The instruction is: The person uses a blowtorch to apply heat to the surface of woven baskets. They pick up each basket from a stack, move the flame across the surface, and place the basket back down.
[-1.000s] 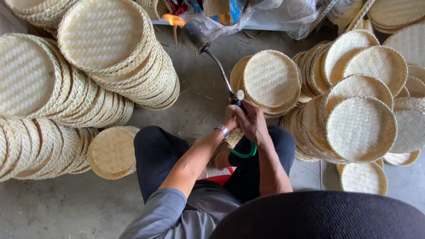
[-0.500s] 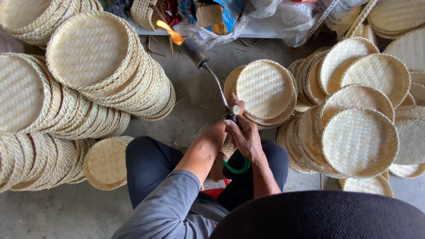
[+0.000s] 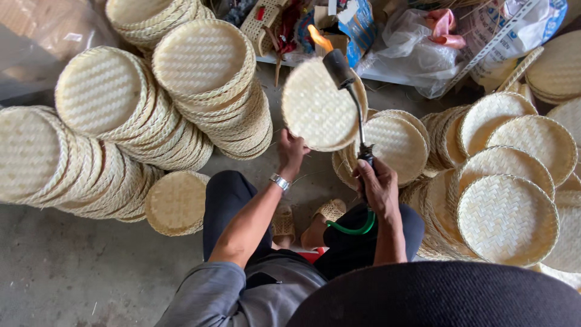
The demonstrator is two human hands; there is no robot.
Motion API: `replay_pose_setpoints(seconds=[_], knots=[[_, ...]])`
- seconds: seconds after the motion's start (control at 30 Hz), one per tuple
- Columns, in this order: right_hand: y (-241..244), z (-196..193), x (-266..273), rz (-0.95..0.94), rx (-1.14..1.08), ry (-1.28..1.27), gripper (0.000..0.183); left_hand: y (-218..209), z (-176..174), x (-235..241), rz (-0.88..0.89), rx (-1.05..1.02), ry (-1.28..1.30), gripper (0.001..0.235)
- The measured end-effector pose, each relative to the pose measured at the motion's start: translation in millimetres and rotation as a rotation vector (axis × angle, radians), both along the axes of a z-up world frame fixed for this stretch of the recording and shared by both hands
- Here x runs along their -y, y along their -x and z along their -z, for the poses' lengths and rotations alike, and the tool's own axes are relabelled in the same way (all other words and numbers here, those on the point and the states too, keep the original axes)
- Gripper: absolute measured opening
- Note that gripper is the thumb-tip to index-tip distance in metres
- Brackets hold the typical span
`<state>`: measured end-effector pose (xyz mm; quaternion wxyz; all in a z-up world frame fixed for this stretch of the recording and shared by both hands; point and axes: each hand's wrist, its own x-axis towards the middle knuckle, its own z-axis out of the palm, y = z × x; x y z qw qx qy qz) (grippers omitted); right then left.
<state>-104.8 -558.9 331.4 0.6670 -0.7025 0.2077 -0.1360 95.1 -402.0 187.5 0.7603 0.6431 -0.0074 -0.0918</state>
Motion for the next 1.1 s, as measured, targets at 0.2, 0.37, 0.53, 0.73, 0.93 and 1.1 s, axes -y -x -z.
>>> replay_pose_setpoints(seconds=[0.2,0.37,0.53,0.73,0.93,1.1], knots=[[14,-42,-14,-0.007,0.052,0.18,0.031,-24,-87,-107,-0.215,0.243,0.154,0.031],[12,-68,-52,-0.1,-0.026,0.414,0.034,-34,-125,-176,-0.378,0.388,0.149,0.031],[7,-71,-96,-0.283,-0.13,0.629,0.034,-27,-138,-221,-0.472,0.483,0.158,0.037],[-3,-72,-115,-0.342,-0.109,0.718,0.036,-22,-138,-252,-0.52,0.523,0.238,0.042],[-13,-81,-120,-0.314,-0.121,0.678,0.034,-24,-133,-272,-0.529,0.562,0.236,0.04],[-27,-83,-117,-0.315,-0.086,0.746,0.036,-22,-130,-280,-0.542,0.575,0.213,0.045]])
